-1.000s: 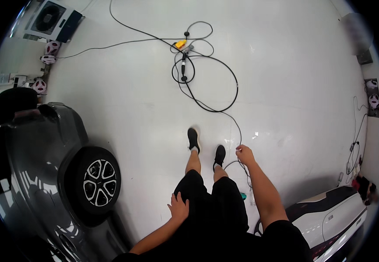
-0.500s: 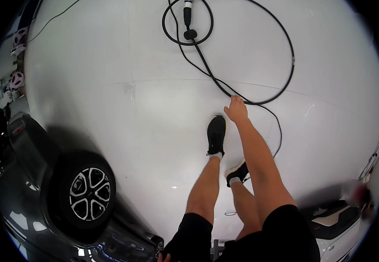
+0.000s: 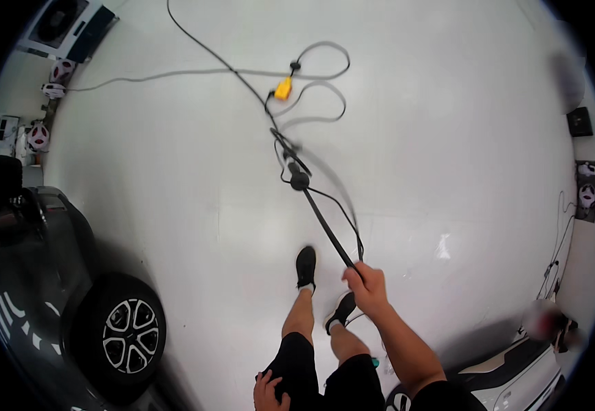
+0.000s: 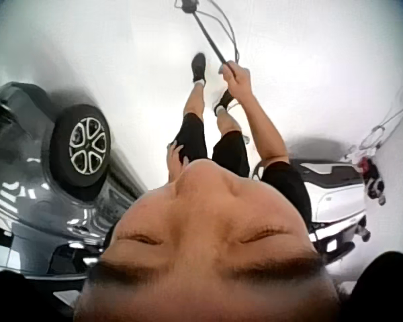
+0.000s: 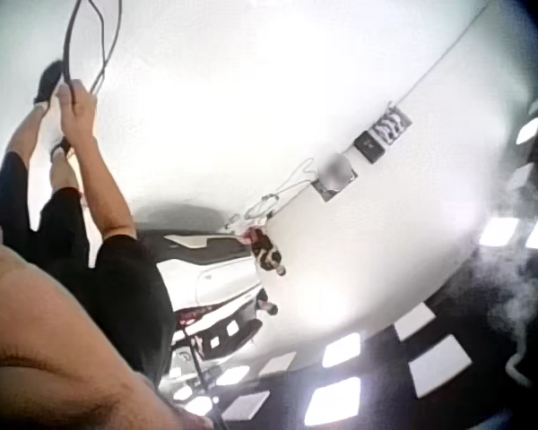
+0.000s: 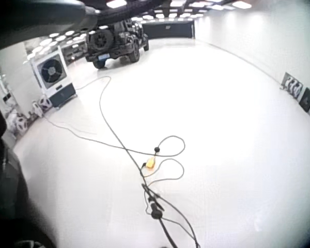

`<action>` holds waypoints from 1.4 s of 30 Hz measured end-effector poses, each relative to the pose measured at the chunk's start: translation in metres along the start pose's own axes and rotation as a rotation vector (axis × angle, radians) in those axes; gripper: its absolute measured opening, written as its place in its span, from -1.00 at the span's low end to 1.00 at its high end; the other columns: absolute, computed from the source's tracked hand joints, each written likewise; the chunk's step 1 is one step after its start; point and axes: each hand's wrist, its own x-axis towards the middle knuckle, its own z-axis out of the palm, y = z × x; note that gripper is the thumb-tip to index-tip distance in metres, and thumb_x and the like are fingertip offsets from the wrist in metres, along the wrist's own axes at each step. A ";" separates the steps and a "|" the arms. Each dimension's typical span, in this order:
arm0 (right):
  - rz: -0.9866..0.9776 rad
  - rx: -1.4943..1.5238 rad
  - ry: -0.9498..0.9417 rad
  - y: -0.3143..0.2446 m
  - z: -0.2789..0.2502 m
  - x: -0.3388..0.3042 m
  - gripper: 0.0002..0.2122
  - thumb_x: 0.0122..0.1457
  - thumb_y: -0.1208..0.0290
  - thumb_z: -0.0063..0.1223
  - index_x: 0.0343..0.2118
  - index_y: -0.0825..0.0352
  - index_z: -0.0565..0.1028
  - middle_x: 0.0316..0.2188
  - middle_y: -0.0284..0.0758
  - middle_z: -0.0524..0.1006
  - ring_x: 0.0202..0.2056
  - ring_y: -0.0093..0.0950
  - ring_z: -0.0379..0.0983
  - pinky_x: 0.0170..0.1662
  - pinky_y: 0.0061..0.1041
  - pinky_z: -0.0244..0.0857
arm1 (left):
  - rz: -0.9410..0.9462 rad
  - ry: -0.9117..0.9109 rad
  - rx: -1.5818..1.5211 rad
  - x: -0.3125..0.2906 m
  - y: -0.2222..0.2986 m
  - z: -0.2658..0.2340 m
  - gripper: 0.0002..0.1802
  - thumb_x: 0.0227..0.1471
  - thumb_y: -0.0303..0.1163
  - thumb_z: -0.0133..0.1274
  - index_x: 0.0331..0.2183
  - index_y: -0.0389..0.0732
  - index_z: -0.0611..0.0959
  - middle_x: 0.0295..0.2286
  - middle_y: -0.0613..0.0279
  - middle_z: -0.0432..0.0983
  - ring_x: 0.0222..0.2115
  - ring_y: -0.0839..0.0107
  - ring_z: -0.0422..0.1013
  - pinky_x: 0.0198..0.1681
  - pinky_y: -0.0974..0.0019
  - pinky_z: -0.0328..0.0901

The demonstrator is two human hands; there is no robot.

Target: The person removes large sheets of white protective film from the trunk of a white car. They then move to the rear of the vehicle and peel a large sheet of film off the car's roof and rear spoiler. The person walks around the garage, briefly picks up a stool, and then walks back toward the car.

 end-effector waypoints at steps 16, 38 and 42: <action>-0.322 -0.084 -0.859 -0.267 -0.060 -0.497 -0.75 0.20 0.36 0.11 -0.54 0.39 0.40 -0.69 -0.18 0.36 -0.65 -0.28 0.32 -0.56 -0.38 0.10 | -0.377 -0.573 -1.702 -0.129 0.168 -0.059 -0.45 0.23 -0.02 -0.15 -0.08 -0.37 0.44 -0.12 -0.11 0.41 -0.19 0.16 0.44 -0.21 0.23 0.46; 0.132 -0.490 0.436 -0.131 0.244 -1.116 -0.55 0.04 0.50 0.18 0.04 0.33 0.36 -0.05 -0.12 0.47 0.01 -0.13 0.41 0.09 -0.29 0.28 | -0.065 -1.496 -0.935 -0.712 0.023 0.128 -0.86 0.19 -0.41 -0.05 -0.24 -0.26 0.42 -0.61 0.39 0.27 -0.70 0.66 0.14 -0.72 0.58 -0.01; -0.056 0.678 1.126 -0.089 0.262 -1.274 -0.54 0.28 0.14 -0.05 0.02 0.48 0.35 -0.08 -0.15 0.51 -0.10 -0.37 0.49 0.03 -0.34 0.31 | 0.353 -1.863 -0.092 -0.856 -0.051 0.159 -0.81 0.23 -0.40 -0.18 -0.14 -0.26 0.34 -0.67 0.38 0.21 -0.77 0.59 0.16 -0.71 0.50 0.03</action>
